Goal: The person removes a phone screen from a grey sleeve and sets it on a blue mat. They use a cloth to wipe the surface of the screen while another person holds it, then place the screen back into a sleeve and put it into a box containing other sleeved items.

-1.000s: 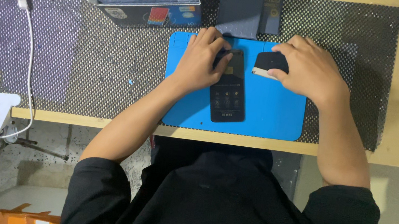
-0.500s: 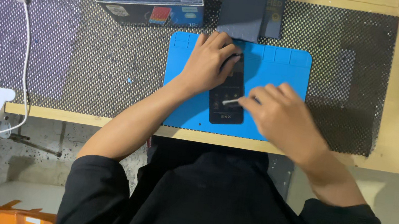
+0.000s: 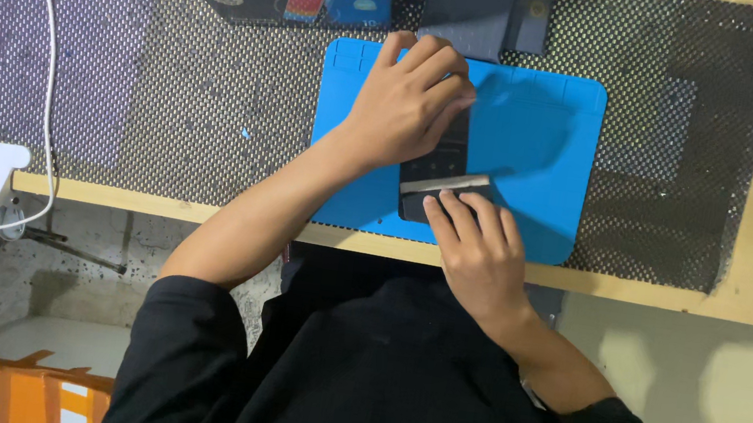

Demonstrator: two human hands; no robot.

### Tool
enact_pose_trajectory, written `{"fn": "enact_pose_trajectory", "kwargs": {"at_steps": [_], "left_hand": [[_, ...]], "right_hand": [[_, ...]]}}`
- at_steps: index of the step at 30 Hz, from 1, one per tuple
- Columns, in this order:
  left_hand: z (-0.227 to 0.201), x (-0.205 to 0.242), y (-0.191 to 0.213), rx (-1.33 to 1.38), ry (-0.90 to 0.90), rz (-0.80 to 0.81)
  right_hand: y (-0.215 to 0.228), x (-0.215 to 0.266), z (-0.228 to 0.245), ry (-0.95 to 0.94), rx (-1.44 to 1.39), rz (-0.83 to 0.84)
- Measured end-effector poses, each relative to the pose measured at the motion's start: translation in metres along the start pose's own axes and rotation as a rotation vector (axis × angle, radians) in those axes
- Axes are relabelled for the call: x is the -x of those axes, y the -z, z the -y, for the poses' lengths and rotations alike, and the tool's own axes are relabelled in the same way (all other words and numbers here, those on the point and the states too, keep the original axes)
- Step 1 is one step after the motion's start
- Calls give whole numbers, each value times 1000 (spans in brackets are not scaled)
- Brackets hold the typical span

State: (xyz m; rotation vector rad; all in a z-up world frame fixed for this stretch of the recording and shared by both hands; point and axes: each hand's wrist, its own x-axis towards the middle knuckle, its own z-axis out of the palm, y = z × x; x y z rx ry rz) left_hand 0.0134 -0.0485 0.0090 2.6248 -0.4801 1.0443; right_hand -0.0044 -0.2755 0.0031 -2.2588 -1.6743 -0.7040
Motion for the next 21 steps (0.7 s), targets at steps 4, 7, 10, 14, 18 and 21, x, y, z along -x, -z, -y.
{"fn": "enact_pose_trajectory", "kwargs": {"at_steps": [4,7,10,14,18,21], "left_hand": [[-2,-5,6,-28,-14,-34],[-2,-8,9,-6,-11,-61],[1,-10,15,25,-24,-129],[8,-5,21,51,30,-170],[12,-3,27,21,61,-188],[11,-3,31,6,105,-208]], "right_hand": [[-3,-9,-11,28,-3,5],[-5,-20,-18,75,53,81],[-17,-33,-28,96,101,115],[-31,-58,-43,139,98,110],[-53,-77,-56,162,221,150],[-60,-92,-63,178,247,135]]}}
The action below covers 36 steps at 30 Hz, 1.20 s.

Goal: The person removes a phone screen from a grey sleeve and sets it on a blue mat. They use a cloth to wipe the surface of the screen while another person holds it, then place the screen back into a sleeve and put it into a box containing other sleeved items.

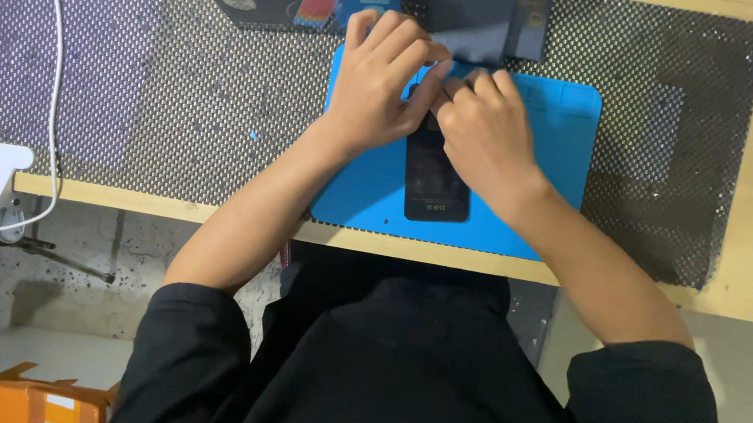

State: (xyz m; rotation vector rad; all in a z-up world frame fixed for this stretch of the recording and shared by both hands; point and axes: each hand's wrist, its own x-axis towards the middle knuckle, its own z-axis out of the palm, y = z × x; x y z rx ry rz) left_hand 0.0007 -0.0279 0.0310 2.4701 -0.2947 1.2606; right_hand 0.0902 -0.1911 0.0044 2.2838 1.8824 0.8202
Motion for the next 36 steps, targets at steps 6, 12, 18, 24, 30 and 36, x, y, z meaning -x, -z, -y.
{"fn": "enact_pose_trajectory", "kwargs": {"at_steps": [6,12,18,24,30,36], "left_hand": [[6,6,5,61,84,21],[8,8,-1,38,62,34],[10,10,0,144,112,80],[14,19,-6,161,152,173],[17,25,-13,172,174,201],[17,23,-11,161,180,219]], "right_hand": [[1,6,5,-2,-97,-139],[2,-4,-5,-23,26,-292],[14,16,-33,-181,-641,-165],[-11,28,-1,-7,-139,115],[7,26,25,124,-397,225],[-11,30,12,176,-658,225]]}}
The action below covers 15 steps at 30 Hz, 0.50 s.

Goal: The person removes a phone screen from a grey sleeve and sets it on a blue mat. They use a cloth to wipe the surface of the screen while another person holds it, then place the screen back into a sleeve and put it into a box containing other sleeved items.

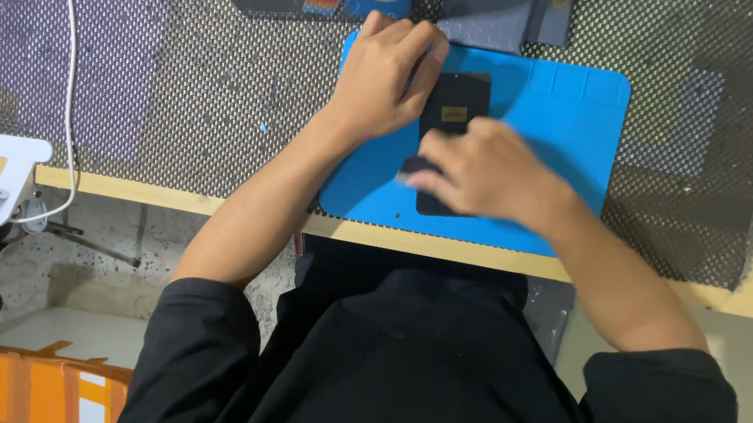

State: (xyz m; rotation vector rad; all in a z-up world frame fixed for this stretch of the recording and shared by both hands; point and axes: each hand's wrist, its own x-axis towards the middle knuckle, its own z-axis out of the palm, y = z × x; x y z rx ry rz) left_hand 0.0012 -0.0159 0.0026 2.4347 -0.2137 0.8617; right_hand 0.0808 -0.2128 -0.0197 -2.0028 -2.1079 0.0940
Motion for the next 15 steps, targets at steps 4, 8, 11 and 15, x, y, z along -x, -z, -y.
{"fn": "enact_pose_trajectory", "kwargs": {"at_steps": [4,8,11,15], "left_hand": [[0,-1,3,-8,-47,-20],[5,5,-4,-17,-22,15],[8,5,-7,-13,-25,44],[10,6,-9,-9,-37,79]], "right_hand": [[13,1,-10,-233,163,44],[3,2,9,38,184,58],[9,1,16,150,105,204],[40,-4,2,110,-401,351]]}}
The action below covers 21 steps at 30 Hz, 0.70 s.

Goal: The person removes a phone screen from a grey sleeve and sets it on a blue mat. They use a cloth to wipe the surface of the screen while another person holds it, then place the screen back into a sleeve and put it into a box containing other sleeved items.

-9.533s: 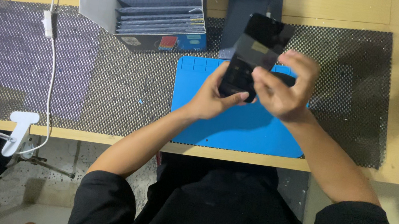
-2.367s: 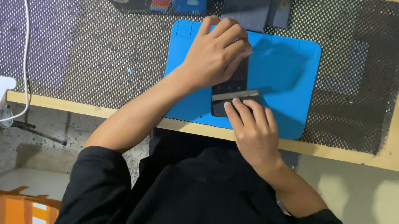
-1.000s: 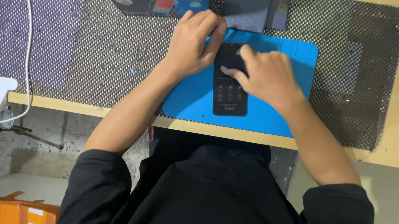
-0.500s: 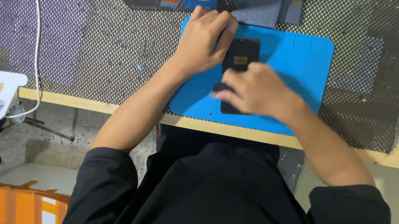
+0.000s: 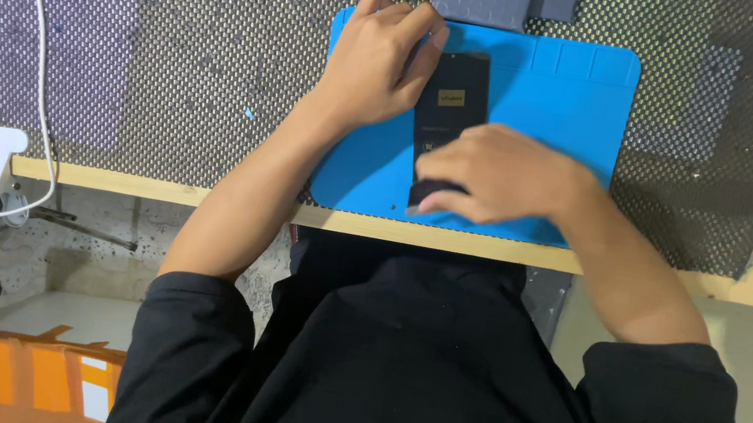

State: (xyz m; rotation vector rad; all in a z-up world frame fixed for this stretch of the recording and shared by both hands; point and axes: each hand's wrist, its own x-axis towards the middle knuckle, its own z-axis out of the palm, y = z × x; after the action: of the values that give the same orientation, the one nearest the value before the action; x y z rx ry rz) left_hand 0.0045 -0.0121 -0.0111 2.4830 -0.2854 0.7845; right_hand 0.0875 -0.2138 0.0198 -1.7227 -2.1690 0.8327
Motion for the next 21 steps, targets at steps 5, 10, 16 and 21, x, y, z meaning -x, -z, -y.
{"fn": "enact_pose_trajectory", "kwargs": {"at_steps": [5,10,16,21], "left_hand": [[2,1,0,-62,21,53],[9,11,-10,-104,214,138],[12,17,-19,-284,251,236],[2,11,-13,-173,422,267]], "right_hand": [[35,33,-31,-431,144,12],[32,45,-39,-487,552,-346],[-1,11,-38,-461,556,-613],[-20,-1,-37,-582,312,-760]]}}
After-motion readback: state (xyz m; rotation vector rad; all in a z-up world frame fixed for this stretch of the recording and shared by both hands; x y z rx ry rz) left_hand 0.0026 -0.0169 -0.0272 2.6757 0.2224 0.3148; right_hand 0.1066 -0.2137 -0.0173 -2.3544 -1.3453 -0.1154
